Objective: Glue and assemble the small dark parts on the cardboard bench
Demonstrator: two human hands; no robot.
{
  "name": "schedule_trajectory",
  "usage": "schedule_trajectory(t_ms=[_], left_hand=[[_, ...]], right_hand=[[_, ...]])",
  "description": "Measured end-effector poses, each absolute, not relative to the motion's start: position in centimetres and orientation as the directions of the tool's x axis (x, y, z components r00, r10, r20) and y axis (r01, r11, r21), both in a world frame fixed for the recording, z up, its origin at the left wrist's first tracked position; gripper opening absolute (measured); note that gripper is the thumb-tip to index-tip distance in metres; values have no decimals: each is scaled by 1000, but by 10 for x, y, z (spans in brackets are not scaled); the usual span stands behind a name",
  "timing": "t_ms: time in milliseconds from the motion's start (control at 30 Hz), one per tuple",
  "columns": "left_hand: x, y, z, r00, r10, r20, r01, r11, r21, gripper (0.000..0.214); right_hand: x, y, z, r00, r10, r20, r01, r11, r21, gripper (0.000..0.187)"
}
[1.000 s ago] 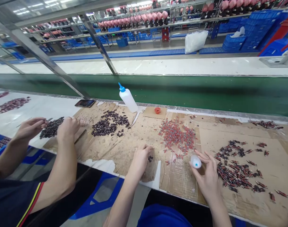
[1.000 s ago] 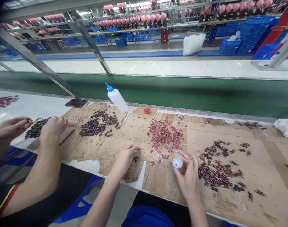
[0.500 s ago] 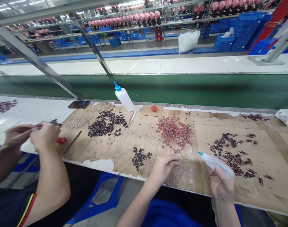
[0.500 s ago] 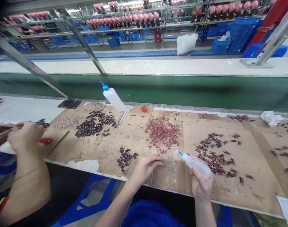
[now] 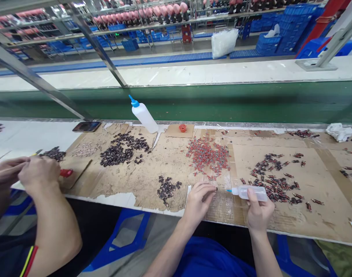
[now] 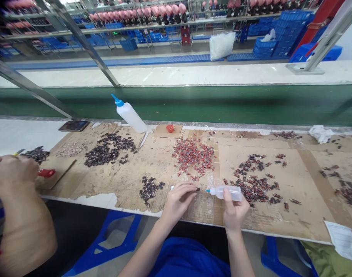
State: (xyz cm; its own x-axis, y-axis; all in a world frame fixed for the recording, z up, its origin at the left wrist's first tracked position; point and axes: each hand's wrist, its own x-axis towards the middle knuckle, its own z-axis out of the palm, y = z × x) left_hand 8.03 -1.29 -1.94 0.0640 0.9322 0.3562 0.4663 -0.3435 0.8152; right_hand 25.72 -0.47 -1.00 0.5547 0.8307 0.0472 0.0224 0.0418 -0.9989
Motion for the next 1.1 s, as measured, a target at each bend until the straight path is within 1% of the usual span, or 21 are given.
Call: schedule_trajectory(t_ms=[67,167,333,433,633,767,1000,1100], left_hand=[[81,-12,-22,48,933,358,521,-329,788,17],[82,-10,-27,31,940,341,562,-298,771,17],[83,-9,-27,17,946,325,553,-280,785,15],[82,-8,-25,12,953,301,526,-262,809,15],[80,-5,-23,0,978,208,462,-185,867,14],[79,-4,-25,-6,983,183,436,-162,885,15],[79,-4,-25,4,991,133,411,-123,903,15],[79,-4,-23,2,992,124,411,-114,904,15]], right_hand=[[253,-4,-9,534,840,92,113,37,-993,36],[250,-2,-7,461,876,142,213,46,-976,35],[249,-1,-8,374,913,162,306,43,-951,32],[249,-1,-7,368,917,153,318,31,-948,34],[249,1,-7,340,929,145,328,27,-944,34],[250,1,-9,330,937,114,321,2,-947,34],[248,0,-9,402,907,127,296,3,-955,31],[247,1,-7,400,909,120,282,3,-959,33]])
